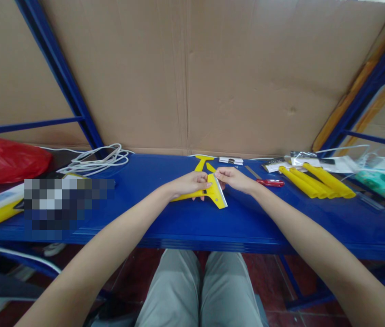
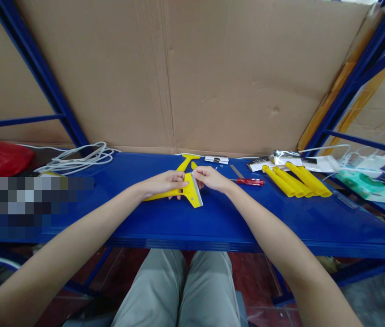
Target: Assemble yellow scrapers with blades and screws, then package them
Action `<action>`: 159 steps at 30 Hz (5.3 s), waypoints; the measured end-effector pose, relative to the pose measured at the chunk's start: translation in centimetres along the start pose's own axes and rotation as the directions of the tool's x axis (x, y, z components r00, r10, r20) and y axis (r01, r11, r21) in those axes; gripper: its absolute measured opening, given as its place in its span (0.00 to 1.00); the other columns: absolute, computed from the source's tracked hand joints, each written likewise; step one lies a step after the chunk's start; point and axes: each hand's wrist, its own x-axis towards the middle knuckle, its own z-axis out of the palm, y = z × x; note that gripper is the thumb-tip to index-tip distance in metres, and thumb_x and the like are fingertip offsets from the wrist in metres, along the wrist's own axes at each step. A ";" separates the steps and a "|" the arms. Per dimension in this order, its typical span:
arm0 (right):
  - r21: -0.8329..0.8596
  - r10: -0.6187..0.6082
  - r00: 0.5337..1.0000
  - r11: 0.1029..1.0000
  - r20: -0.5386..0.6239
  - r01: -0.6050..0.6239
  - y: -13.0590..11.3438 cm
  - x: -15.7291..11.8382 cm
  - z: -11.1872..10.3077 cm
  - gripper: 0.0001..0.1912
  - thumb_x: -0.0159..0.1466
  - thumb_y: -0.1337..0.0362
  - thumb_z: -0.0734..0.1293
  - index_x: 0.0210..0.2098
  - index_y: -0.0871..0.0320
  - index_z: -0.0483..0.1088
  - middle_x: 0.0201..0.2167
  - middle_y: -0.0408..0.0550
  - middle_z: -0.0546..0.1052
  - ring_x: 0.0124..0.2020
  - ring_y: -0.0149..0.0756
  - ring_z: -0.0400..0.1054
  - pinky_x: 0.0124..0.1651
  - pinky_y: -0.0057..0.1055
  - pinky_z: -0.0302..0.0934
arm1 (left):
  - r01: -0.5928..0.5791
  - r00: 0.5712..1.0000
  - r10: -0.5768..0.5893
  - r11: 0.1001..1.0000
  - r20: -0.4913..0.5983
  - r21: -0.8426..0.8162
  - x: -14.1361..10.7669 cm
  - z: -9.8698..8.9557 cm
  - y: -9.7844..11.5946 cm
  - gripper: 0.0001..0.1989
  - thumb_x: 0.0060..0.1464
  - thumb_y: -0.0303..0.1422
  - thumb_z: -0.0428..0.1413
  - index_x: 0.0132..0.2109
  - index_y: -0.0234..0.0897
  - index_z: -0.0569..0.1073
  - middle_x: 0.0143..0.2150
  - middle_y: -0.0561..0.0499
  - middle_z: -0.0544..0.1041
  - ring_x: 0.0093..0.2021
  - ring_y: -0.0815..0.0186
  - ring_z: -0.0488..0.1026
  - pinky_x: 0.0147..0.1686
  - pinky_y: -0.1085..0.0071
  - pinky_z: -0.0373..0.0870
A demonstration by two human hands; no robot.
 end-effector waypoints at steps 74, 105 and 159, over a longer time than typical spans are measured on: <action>-0.560 -0.064 0.938 0.816 -0.341 -0.148 -1.4 -1.8 -8.5 0.09 0.58 0.60 0.62 0.30 0.58 0.70 0.30 0.49 0.76 0.32 0.37 0.68 0.37 0.34 0.62 | -0.204 0.751 -0.123 0.891 -0.649 -0.406 0.9 -5.5 -0.7 0.10 0.48 0.16 0.51 0.36 0.32 0.63 0.31 0.47 0.74 0.28 0.66 0.75 0.26 0.72 0.72; -0.647 0.185 0.968 0.720 -0.170 -0.251 2.0 -6.4 -9.8 0.11 0.51 0.54 0.65 0.27 0.54 0.65 0.23 0.45 0.72 0.26 0.36 0.66 0.30 0.32 0.61 | 0.051 0.707 -0.045 0.999 -0.706 -0.012 0.3 -4.1 -4.0 0.12 0.47 0.20 0.52 0.33 0.38 0.56 0.27 0.55 0.70 0.23 0.69 0.74 0.16 0.79 0.68; -0.425 -0.011 0.991 0.904 -0.132 -0.047 1.0 -3.7 -3.7 0.13 0.56 0.53 0.63 0.31 0.58 0.66 0.23 0.44 0.70 0.24 0.32 0.63 0.29 0.30 0.59 | -0.166 0.695 0.226 0.974 -0.683 0.154 0.3 -3.5 -4.4 0.11 0.43 0.24 0.55 0.32 0.38 0.59 0.26 0.56 0.73 0.24 0.70 0.75 0.25 0.77 0.70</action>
